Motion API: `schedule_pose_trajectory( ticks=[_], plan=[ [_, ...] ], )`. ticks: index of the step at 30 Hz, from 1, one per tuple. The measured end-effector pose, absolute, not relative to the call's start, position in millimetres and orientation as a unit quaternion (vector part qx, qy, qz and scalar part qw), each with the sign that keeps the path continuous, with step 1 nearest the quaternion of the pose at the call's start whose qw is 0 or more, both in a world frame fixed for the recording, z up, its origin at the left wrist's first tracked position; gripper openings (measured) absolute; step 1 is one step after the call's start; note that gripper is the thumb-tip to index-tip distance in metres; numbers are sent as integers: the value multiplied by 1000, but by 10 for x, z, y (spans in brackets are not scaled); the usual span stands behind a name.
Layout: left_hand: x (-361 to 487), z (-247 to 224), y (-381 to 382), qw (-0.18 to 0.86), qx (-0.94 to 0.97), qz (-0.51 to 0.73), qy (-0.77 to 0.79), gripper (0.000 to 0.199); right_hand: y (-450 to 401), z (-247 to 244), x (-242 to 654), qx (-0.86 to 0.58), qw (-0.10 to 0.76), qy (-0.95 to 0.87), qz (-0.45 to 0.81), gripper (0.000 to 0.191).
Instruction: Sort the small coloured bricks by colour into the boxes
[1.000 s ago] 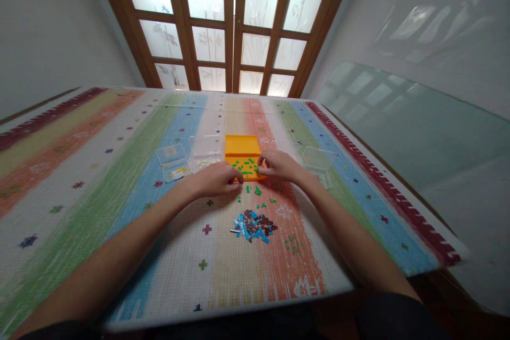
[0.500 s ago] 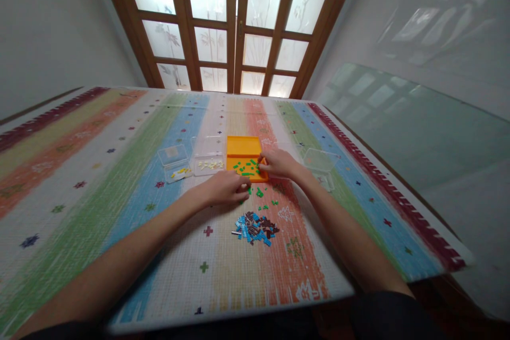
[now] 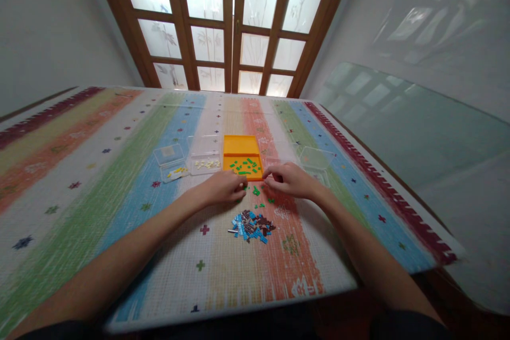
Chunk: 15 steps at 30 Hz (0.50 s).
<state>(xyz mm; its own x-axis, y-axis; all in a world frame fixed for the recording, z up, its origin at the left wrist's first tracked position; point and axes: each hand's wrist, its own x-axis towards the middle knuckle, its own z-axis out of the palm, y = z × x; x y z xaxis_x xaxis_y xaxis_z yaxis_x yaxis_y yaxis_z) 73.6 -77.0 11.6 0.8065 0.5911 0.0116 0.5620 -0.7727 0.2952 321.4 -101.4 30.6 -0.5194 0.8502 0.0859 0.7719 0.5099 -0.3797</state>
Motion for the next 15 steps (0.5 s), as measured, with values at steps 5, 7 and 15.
schedule_pose_trajectory(
  ticks=[5,7,15],
  plan=[
    [716,167,-771,132,950,24,282,17,-1080,301,3174,-459,105,-865,175,20],
    [708,211,-775,124,953,9,275,17,-1084,289,3142,-457,96,-866,181,19],
    [648,247,-713,130,950,6,285,18,-1095,189,2933,-455,54,-874,160,21]
  ],
)
